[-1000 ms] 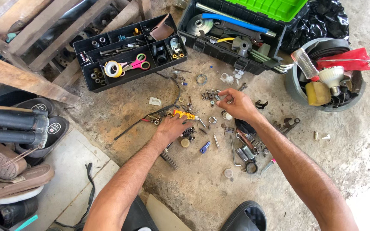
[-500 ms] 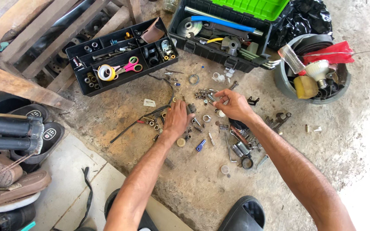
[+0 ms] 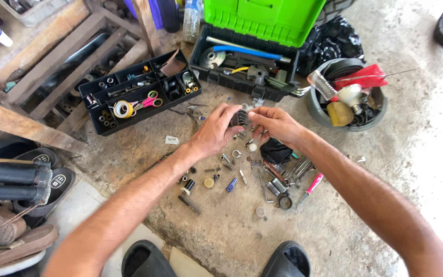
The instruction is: The person cleans and assembles mechanical components including a metal spring, several washers, and a small metal rod by hand. They wrap a component with yellow tape, use a black cloth to wipe various metal pieces, and fit the small components into a larger metal assembly.
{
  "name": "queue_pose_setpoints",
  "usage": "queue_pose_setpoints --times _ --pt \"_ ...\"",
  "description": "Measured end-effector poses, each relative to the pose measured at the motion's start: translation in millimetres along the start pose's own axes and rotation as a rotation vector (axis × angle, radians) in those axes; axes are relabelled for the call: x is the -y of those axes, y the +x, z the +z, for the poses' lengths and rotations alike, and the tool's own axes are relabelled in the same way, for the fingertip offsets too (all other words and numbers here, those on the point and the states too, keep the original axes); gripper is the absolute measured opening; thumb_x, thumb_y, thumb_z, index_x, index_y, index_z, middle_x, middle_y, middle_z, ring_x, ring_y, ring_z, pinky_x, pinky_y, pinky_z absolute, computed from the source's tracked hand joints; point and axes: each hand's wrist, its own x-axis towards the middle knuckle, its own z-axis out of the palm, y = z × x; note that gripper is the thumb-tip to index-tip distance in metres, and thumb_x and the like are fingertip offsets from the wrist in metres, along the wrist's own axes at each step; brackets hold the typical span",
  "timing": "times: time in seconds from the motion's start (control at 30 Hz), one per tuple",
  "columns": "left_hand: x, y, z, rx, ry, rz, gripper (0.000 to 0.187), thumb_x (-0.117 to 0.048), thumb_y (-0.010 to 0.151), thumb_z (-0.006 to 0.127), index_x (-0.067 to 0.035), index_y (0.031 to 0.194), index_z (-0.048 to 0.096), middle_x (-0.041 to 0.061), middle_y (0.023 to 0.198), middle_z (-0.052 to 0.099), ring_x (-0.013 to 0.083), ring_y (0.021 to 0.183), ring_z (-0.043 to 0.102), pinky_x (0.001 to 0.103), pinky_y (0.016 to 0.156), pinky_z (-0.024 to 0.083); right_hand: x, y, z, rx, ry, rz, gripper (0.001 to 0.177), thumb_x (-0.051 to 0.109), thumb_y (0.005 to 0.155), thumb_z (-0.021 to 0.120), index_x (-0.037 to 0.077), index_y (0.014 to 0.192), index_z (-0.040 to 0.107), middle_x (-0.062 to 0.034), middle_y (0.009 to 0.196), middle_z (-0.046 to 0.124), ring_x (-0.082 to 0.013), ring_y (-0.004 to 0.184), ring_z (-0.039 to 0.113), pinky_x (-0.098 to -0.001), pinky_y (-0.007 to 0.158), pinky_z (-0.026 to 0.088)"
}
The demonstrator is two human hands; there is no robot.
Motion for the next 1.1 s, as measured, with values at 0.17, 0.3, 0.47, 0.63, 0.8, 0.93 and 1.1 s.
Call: queue_pose_setpoints --times 0.17,0.3,0.47,0.63,0.8,0.93,1.1 --pt "-54.8 17.8 -45.7 0.037 0.089 0.199 0.059 -0.020 0.085 0.083 -0.004 0.132 0.052 0.015 0.118 0.054 0.0331 0.113 0.061 0.042 0.095 0.054 29.5 -19.7 -6.5 0.057 0.024 -0.101 0.029 0.022 0.102 0.061 0.005 0.124 0.065 -0.0016 0.091 0.070 -0.0093 0.077 0.068 -0.0269 0.067 0.056" --pt "-84.3 25.0 -75.1 0.006 0.157 0.329 0.061 -0.012 0.076 0.089 -0.004 0.127 0.055 0.014 0.118 0.053 0.0337 0.115 0.057 0.044 0.097 0.052 58.2 -38.2 -4.4 0.091 0.039 -0.176 0.024 0.018 0.102 0.061 0.006 0.122 0.064 -0.0006 0.091 0.069 -0.0085 0.077 0.067 -0.0272 0.068 0.057" --pt "-105.2 31.1 -85.7 -0.004 0.116 0.376 0.064 -0.011 0.069 0.091 -0.005 0.123 0.056 0.013 0.117 0.055 0.0330 0.115 0.059 0.043 0.098 0.052 82.7 -68.2 -9.9 0.102 -0.080 -0.276 0.023 0.015 0.102 0.061 0.004 0.121 0.068 -0.0011 0.095 0.071 -0.0074 0.077 0.065 -0.0255 0.070 0.056" --pt "-112.8 35.6 -83.8 -0.076 0.089 0.355 0.058 -0.013 0.072 0.091 -0.008 0.118 0.055 0.010 0.120 0.057 0.0313 0.119 0.060 0.041 0.100 0.054 88.2 -79.3 -16.1 0.039 -0.184 -0.496 0.022 0.012 0.101 0.064 0.002 0.120 0.071 -0.0022 0.099 0.074 -0.0059 0.081 0.064 -0.0241 0.075 0.056" --pt "-111.7 37.9 -74.2 -0.113 0.050 0.400 0.057 -0.020 0.078 0.092 -0.010 0.118 0.053 0.009 0.121 0.056 0.0300 0.121 0.059 0.040 0.101 0.055 70.9 -81.3 -21.0 -0.091 -0.101 -0.589 0.019 0.011 0.100 0.068 0.000 0.115 0.072 -0.0029 0.097 0.074 -0.0066 0.084 0.064 -0.0242 0.077 0.055" --pt "-109.8 40.9 -65.3 -0.071 0.073 0.406 0.059 -0.022 0.075 0.092 -0.009 0.117 0.052 0.010 0.120 0.056 0.0318 0.119 0.059 0.043 0.101 0.054 55.5 -73.4 -21.7 -0.137 -0.071 -0.543 0.018 0.013 0.098 0.070 -0.001 0.110 0.072 -0.0021 0.098 0.074 -0.0054 0.085 0.064 -0.0235 0.076 0.054" --pt "-96.0 46.2 -49.4 0.043 0.064 0.344 0.061 -0.014 0.078 0.087 -0.003 0.126 0.052 0.014 0.120 0.056 0.0321 0.117 0.060 0.042 0.099 0.054 37.0 -55.3 -21.6 -0.176 -0.017 -0.467 0.017 0.016 0.095 0.075 0.001 0.103 0.074 -0.0003 0.089 0.073 -0.0048 0.078 0.061 -0.0225 0.068 0.050"
